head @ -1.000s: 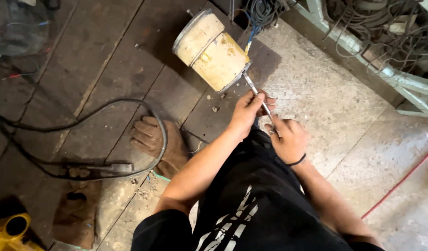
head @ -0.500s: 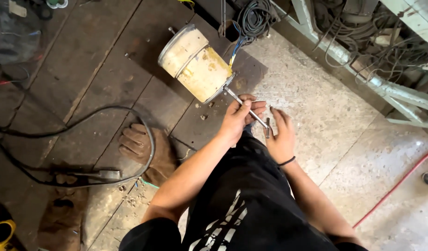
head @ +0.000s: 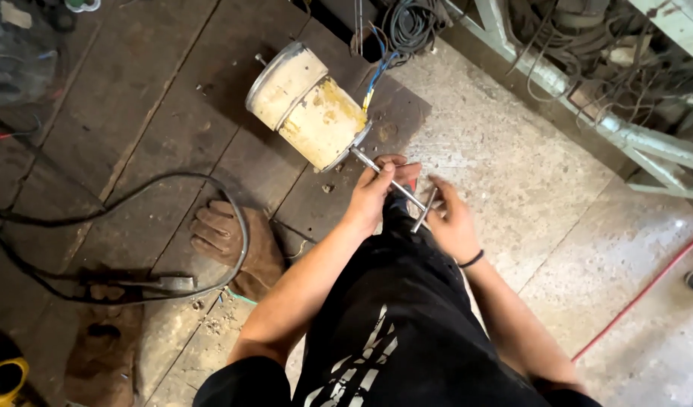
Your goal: Repairing an electric motor by disassembling it with hand tools on a workbench
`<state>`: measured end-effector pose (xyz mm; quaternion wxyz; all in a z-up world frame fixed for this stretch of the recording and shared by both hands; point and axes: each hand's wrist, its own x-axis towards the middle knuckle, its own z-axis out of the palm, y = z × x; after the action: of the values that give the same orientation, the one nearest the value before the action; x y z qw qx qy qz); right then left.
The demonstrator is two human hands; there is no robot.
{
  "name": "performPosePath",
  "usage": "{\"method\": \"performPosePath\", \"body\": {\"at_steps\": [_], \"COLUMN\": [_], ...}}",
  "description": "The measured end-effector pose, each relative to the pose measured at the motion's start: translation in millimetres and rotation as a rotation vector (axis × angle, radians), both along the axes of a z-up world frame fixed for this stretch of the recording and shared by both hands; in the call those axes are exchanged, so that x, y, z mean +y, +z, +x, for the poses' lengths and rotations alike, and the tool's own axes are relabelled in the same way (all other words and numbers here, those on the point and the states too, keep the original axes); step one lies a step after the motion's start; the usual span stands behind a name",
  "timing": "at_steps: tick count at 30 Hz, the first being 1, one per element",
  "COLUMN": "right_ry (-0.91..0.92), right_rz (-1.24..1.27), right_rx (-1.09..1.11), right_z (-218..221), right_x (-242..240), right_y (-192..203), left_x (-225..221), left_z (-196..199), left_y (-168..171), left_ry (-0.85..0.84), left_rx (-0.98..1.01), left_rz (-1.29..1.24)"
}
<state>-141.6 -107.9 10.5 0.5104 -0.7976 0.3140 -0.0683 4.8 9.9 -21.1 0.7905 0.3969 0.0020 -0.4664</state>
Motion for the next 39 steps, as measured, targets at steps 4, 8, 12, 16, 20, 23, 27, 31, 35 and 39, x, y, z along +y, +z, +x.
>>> {"method": "performPosePath", "body": {"at_steps": [4, 8, 12, 16, 20, 23, 27, 31, 35, 39], "right_ry": [-0.101, -0.058, 0.314, 0.172, -0.191, -0.056, -0.162, 0.250, -0.050, -0.471], "right_rz": [1.330, 0.438, -0.931, -0.618, 0.762, 1.125, 0.377, -0.863, -0.340, 1.067], "right_rx": [-0.292, -0.441, -0.267, -0.261, -0.070, 0.051, -0.201, -0.414, -0.520, -0.149], "right_z": [-11, -13, -8, -14, -29, -16, -9, 4, -17, -63], "right_x": [23, 42, 33, 35, 33, 37, 45, 41, 40, -2], "right_y": [-7, 0, 9, -4, -32, -13, -7, 11, 11, -85], "left_x": [4, 3, 3, 1, 1, 4, 7, 7, 6, 9], "left_z": [-1, -4, -5, -1, -2, -2, 1, -9, -9, -7], "left_y": [-5, 14, 5, 7, 9, 11, 25, 8, 7, 9], "left_ry": [-0.026, -0.003, -0.004, -0.004, 0.019, 0.017, 0.021, 0.034, 0.031, 0.017], "left_rx": [0.033, 0.028, 0.067, 0.070, 0.084, 0.106, 0.095, 0.065, 0.066, 0.050], "left_rz": [-0.009, 0.001, -0.022, -0.004, -0.054, -0.062, 0.029, 0.066, 0.022, 0.014]}}
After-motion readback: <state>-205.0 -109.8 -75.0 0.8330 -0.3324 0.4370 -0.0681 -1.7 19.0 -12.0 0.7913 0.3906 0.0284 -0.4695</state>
